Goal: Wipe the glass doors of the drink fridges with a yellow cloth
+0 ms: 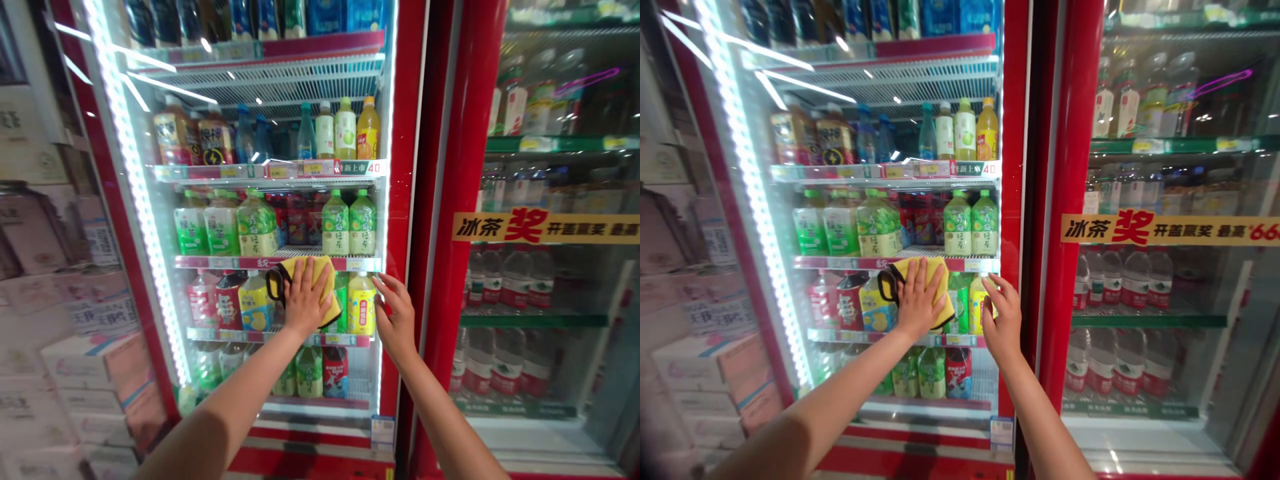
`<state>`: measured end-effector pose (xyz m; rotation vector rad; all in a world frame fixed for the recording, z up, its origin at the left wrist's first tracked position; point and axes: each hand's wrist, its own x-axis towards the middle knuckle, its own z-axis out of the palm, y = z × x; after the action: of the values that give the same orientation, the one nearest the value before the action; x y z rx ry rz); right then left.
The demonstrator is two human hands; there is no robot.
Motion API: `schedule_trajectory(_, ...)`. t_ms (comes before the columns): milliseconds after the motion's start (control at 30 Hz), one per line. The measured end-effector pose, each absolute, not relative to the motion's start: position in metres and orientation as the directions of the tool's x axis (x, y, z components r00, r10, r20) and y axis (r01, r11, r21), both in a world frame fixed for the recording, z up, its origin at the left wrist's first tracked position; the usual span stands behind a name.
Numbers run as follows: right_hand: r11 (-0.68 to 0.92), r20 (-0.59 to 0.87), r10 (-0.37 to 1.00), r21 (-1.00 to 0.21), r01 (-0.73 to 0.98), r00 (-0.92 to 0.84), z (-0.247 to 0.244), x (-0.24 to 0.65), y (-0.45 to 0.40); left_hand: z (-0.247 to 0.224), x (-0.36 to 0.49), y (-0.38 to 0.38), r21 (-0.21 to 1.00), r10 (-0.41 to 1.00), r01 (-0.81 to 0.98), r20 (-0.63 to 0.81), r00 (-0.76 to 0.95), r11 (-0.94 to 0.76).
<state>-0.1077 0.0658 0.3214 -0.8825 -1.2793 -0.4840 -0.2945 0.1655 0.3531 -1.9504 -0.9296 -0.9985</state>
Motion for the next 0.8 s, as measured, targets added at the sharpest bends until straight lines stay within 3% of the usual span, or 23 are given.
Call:
schedule_trajectory(133,0.591,0.971,0.147,-0.238,0.771,0.188,0.328,-0.122,0.075,0.351,-0.302,0.171,-0.566,0.188,0.650,0.664,0.724,-0.507)
schedule_trajectory(200,0.569,0.978,0.132,-0.207,0.796,0.160,0.332,-0.127,0.077,0.366,-0.311,0.178,-0.575,0.169,0.653,0.673,0.720,-0.492)
schedule_trajectory(367,0.523,0.987,0.118,-0.153,0.838,0.106,0.329,-0.138,0.083,0.365,-0.357,0.194,-0.377,0.176,0.849,0.869,0.462,-0.370)
schedule_trajectory(533,0.445,0.988,0.150,-0.112,0.889,0.049,0.326,-0.167,0.101,0.347,-0.387,0.205,-0.662,0.092,0.623,0.651,0.753,-0.417)
schedule_trajectory(600,0.351,0.983,0.181,-0.051,0.935,-0.014,0.330,-0.181,0.106,0.362,-0.395,0.209,-0.706,0.067,0.558,0.593,0.802,-0.435)
schedule_trajectory(700,0.182,0.962,0.256,0.048,0.982,-0.095,0.331,-0.198,0.110,0.379,-0.414,0.217,-0.593,0.086,0.684,0.726,0.682,-0.424)
schedule_trajectory(800,0.076,0.941,0.314,0.111,0.991,-0.130,0.322,-0.207,0.113,0.364,-0.430,0.223,-0.439,0.116,0.805,0.847,0.519,-0.398)
